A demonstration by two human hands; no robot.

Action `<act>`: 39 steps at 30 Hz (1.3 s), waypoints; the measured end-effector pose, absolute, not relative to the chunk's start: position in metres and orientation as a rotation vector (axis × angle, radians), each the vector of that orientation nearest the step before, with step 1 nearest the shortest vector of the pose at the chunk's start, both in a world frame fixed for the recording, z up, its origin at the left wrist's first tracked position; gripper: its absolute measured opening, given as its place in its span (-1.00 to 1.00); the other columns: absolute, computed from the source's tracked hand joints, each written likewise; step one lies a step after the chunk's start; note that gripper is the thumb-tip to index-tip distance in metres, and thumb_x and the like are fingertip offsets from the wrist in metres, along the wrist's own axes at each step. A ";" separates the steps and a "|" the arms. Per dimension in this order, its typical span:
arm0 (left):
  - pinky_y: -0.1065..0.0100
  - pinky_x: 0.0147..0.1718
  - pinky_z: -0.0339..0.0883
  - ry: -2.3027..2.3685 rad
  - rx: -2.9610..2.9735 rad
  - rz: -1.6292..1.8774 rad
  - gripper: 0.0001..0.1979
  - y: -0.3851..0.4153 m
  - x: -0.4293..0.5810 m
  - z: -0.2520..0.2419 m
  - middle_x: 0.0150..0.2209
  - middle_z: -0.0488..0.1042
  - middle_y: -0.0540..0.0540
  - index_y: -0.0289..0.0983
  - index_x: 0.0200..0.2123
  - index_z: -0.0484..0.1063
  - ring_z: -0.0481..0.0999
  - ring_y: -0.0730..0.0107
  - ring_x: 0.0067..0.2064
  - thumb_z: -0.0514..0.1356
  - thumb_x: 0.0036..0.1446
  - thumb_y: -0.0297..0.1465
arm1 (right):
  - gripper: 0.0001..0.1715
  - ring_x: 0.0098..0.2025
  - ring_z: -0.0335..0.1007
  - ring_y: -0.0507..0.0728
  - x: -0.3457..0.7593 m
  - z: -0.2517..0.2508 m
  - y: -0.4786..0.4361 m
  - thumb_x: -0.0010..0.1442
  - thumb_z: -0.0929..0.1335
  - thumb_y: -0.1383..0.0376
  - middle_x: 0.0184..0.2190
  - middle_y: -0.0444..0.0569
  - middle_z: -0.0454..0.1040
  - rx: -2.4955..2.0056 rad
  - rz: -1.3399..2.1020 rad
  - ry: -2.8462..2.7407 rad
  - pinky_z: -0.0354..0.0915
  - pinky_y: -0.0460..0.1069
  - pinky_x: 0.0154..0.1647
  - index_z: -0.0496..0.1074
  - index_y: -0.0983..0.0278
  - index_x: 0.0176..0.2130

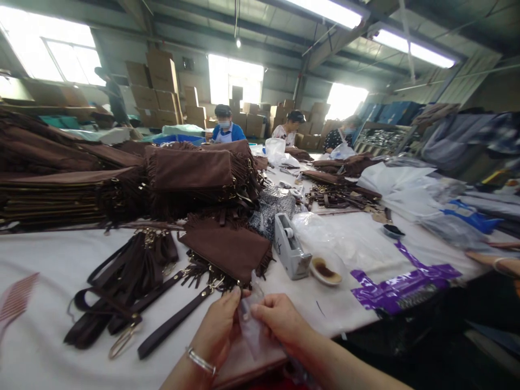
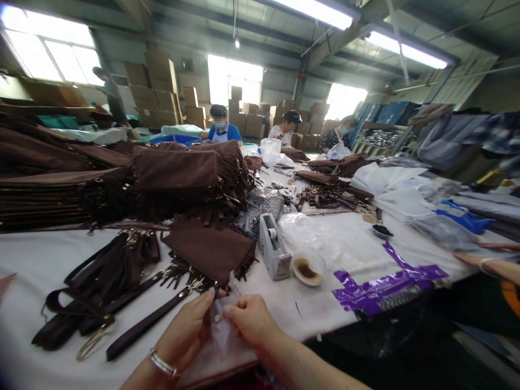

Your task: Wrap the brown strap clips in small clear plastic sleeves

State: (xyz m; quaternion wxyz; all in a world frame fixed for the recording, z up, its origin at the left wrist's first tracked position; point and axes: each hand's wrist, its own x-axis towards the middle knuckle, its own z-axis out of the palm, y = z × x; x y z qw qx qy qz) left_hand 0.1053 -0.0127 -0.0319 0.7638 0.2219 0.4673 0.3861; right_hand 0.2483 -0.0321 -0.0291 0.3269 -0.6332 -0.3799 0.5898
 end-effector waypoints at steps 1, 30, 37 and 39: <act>0.35 -0.49 0.33 1.019 0.483 0.811 -0.57 -0.017 0.101 -0.031 -0.45 0.54 -0.11 -0.29 -0.26 0.48 0.48 0.35 -0.48 0.30 -0.05 -0.07 | -0.73 -0.76 -0.02 -0.09 0.245 -0.031 -0.031 0.00 0.36 0.22 -0.83 -0.26 0.19 -1.670 1.550 -0.997 -0.15 -0.15 -0.72 0.28 0.29 -0.60; 0.35 -0.50 0.15 1.547 1.290 0.745 -0.64 0.013 0.079 -0.050 -0.59 0.48 -0.07 -0.26 -0.57 0.47 0.40 0.27 -0.48 0.17 0.01 -0.09 | -0.82 -0.85 0.03 -0.04 0.211 -0.053 -0.016 0.14 0.26 0.26 -0.81 -0.20 0.28 -1.604 1.777 -1.026 -0.08 -0.18 -0.82 0.35 0.29 -0.43; 0.36 -0.57 0.05 1.382 0.992 0.790 -0.72 0.011 0.091 -0.049 -0.67 0.34 0.03 -0.22 -0.57 0.38 0.24 0.40 -0.63 0.22 -0.01 -0.15 | -0.76 -0.18 0.38 0.15 0.245 -0.039 -0.014 0.14 0.27 0.42 -0.24 0.03 0.48 -1.392 0.537 -1.956 0.28 0.03 -0.12 0.47 0.26 -0.20; 0.36 -0.54 0.08 1.349 1.008 0.817 -0.74 0.010 0.090 -0.050 -0.66 0.33 0.04 -0.22 -0.57 0.38 0.25 0.39 -0.60 0.23 -0.02 -0.17 | -0.74 -0.11 0.31 0.17 0.248 -0.037 -0.008 0.18 0.28 0.39 -0.15 0.04 0.43 -1.319 0.296 -2.155 0.22 0.05 -0.06 0.44 0.22 -0.13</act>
